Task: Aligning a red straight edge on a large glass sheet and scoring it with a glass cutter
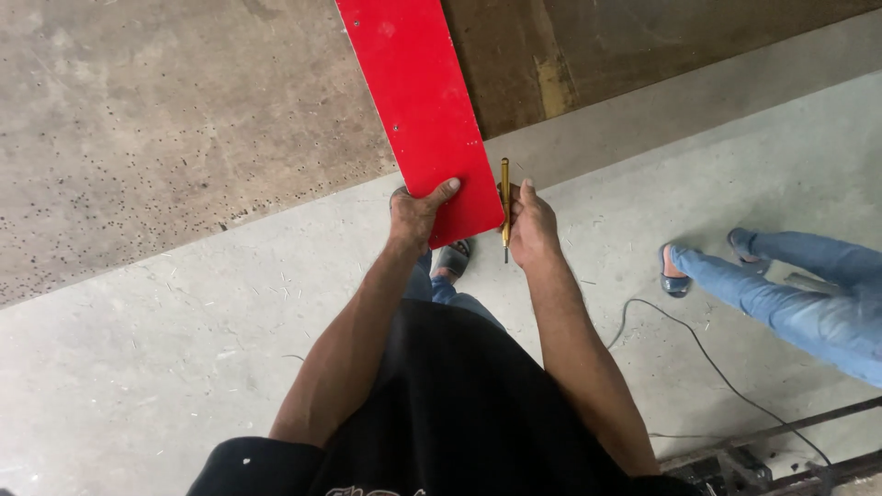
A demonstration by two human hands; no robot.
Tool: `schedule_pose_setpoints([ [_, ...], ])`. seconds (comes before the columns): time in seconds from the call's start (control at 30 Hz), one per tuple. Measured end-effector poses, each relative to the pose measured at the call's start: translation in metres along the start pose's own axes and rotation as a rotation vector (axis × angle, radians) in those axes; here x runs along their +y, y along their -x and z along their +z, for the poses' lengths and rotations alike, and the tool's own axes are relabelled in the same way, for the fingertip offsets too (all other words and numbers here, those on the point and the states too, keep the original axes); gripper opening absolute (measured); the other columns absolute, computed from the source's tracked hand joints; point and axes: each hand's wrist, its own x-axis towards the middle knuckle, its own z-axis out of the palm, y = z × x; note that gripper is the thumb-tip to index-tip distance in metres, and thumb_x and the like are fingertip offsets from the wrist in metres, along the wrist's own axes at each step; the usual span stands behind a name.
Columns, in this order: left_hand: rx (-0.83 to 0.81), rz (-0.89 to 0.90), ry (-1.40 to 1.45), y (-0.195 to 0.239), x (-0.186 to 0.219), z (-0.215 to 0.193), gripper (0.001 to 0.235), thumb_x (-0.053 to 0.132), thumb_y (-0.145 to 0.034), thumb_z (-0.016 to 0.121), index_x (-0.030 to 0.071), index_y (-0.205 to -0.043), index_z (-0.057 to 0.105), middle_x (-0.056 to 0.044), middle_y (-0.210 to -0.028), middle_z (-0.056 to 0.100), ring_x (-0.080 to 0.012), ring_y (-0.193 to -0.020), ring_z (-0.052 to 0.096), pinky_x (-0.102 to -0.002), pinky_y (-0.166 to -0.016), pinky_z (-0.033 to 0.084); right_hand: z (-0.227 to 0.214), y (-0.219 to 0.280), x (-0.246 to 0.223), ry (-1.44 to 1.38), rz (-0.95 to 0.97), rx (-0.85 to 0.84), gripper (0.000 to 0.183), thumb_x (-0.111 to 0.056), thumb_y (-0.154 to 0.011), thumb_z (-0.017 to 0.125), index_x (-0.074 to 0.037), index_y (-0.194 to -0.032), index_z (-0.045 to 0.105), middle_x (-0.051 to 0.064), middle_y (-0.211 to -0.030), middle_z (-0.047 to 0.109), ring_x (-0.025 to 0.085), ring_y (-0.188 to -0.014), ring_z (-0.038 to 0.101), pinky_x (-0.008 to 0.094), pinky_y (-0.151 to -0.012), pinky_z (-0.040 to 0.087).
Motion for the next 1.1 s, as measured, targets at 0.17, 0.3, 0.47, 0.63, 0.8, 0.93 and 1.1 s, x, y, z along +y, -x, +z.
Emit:
schedule_pose_setpoints([
  [0.17, 0.01, 0.05, 0.0, 0.01, 0.01, 0.001, 0.057, 0.032, -0.062, 0.103, -0.002, -0.093, 0.069, -0.014, -0.083, 0.071, -0.0264, -0.08, 0.075, -0.038, -0.071, 0.064, 0.01, 0.004, 0.0, 0.066, -0.055, 0.106, 0.051, -0.049, -0.11, 0.041, -0.005, -0.13, 0.058, 0.015, -0.111, 0.071, 0.027, -0.089, 0.066, 0.039, -0.072, 0.048],
  [0.3, 0.013, 0.077, 0.011, 0.002, 0.003, -0.002, 0.053, 0.031, -0.061, 0.103, -0.001, -0.09, 0.071, -0.013, -0.08, 0.072, -0.0241, -0.077, 0.074, -0.037, -0.069, 0.063, 0.027, 0.016, -0.006, 0.05, -0.056, 0.16, 0.059, -0.049, -0.109, 0.044, 0.0, -0.14, 0.05, 0.025, -0.133, 0.059, 0.032, -0.107, 0.06, 0.042, -0.08, 0.048],
  [0.47, -0.003, 0.083, 0.026, -0.003, -0.007, -0.007, 0.049, 0.031, -0.063, 0.102, 0.002, -0.086, 0.071, -0.011, -0.075, 0.071, -0.0211, -0.074, 0.073, -0.035, -0.069, 0.062, 0.037, 0.028, -0.013, 0.097, -0.032, 0.215, 0.063, -0.05, -0.109, 0.044, 0.002, -0.144, 0.048, 0.034, -0.145, 0.048, 0.042, -0.126, 0.056, 0.046, -0.091, 0.046],
  [0.63, 0.003, 0.144, 0.026, 0.02, 0.008, -0.024, 0.051, 0.029, -0.067, 0.1, -0.003, -0.094, 0.07, -0.015, -0.081, 0.07, -0.0234, -0.079, 0.069, -0.038, -0.073, 0.06, 0.003, -0.009, 0.011, 0.006, -0.067, 0.102, 0.054, -0.05, -0.11, 0.042, -0.002, -0.132, 0.055, 0.022, -0.12, 0.062, 0.029, -0.096, 0.062, 0.037, -0.073, 0.047],
  [0.8, 0.046, 0.175, -0.006, 0.043, 0.02, -0.08, 0.047, 0.025, -0.07, 0.098, -0.003, -0.094, 0.069, -0.016, -0.081, 0.068, -0.0232, -0.081, 0.067, -0.038, -0.077, 0.058, -0.021, -0.04, 0.03, -0.026, -0.082, 0.015, 0.05, -0.047, -0.112, 0.037, -0.006, -0.121, 0.063, 0.012, -0.095, 0.075, 0.018, -0.068, 0.066, 0.028, -0.055, 0.05],
  [0.93, 0.104, 0.165, -0.032, 0.045, 0.015, -0.134, 0.044, 0.025, -0.071, 0.098, -0.002, -0.092, 0.071, -0.016, -0.076, 0.07, -0.0233, -0.074, 0.068, -0.042, -0.072, 0.06, -0.028, -0.05, 0.035, 0.038, -0.04, 0.025, 0.051, -0.051, -0.111, 0.036, -0.008, -0.123, 0.062, 0.011, -0.099, 0.076, 0.018, -0.072, 0.067, 0.029, -0.057, 0.05],
  [1.1, 0.189, 0.151, -0.006, 0.056, 0.017, -0.194, 0.04, 0.022, -0.073, 0.097, 0.001, -0.093, 0.069, -0.014, -0.076, 0.068, -0.0233, -0.074, 0.068, -0.043, -0.072, 0.06, -0.045, -0.061, 0.041, 0.045, 0.024, -0.019, 0.055, -0.055, -0.11, 0.032, -0.011, -0.119, 0.064, 0.011, -0.098, 0.077, 0.02, -0.07, 0.068, 0.028, -0.052, 0.051],
])
